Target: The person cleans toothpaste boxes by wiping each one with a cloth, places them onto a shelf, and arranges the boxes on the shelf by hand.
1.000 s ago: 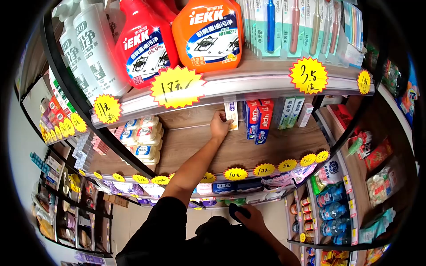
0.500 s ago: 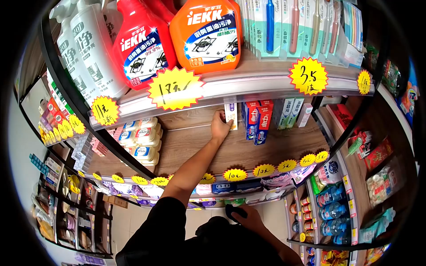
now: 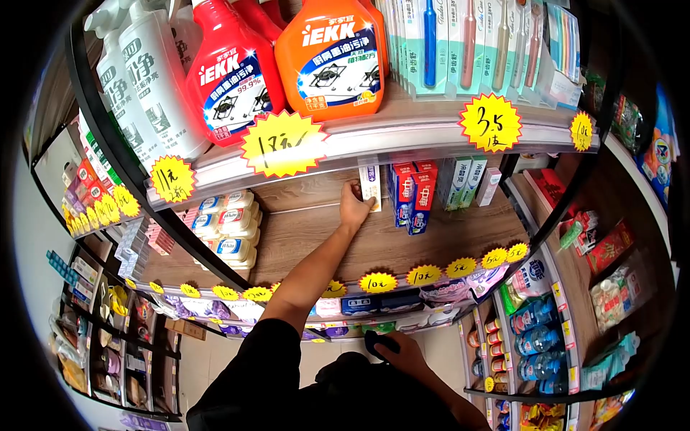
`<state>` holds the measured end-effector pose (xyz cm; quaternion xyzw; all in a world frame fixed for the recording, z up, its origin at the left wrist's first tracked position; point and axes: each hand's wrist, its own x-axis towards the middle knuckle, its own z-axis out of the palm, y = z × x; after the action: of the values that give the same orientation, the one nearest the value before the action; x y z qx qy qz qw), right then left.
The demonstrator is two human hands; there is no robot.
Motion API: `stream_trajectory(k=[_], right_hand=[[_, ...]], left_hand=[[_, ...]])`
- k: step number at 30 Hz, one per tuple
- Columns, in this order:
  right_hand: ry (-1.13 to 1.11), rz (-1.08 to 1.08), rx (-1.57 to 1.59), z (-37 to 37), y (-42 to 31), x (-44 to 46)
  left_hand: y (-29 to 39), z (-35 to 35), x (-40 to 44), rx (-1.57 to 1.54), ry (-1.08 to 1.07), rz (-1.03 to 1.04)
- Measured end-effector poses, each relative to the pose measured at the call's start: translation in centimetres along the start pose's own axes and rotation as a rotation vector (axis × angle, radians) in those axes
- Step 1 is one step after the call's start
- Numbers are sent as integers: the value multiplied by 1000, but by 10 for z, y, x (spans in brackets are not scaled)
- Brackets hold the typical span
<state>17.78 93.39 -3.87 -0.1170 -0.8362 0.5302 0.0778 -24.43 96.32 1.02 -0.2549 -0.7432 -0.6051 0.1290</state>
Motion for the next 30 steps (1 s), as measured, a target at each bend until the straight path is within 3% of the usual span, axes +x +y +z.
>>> stream_trajectory(k=[6, 10, 11, 13, 14, 15, 16, 17, 18, 20, 21, 24, 26, 28, 30], right_hand=[[55, 14, 0, -7, -6, 1], [136, 84, 52, -31, -25, -3], [159, 67, 59, -36, -26, -4], [133, 51, 64, -45, -23, -9], [113, 41, 73, -51, -21, -12], [95, 36, 69, -54, -22, -16], [95, 35, 147, -55, -26, -21], [93, 36, 226, -56, -27, -25], [70, 35, 227, -55, -22, -29], [-12, -45, 298, -44, 0, -34], [-72, -32, 409, -36, 9, -36], [-251, -16, 445, -15, 12, -41], [-367, 22, 495, -2, -6, -45], [-435, -21, 509, 18, -21, -50], [-479, -61, 497, 52, -21, -57]], left_hand=[[-1, -4, -8, 5, 55, 20], [53, -36, -43, 26, 100, -31], [54, -44, -56, -5, 99, 88], [91, -67, -102, -187, -11, -82], [125, -80, -130, -176, -43, 9], [136, -90, -159, -231, -128, -51], [136, -96, -191, -317, -197, -134], [140, -103, -221, -263, -275, -86], [131, -106, -254, -351, -378, -149], [148, -119, -307, -141, -595, -301], [146, -120, -332, -254, -623, -374], [154, -144, -384, -402, -533, -833], [158, -171, -408, -511, -404, -984], [166, -196, -427, -564, -295, -970], [177, -224, -440, -390, -195, -830]])
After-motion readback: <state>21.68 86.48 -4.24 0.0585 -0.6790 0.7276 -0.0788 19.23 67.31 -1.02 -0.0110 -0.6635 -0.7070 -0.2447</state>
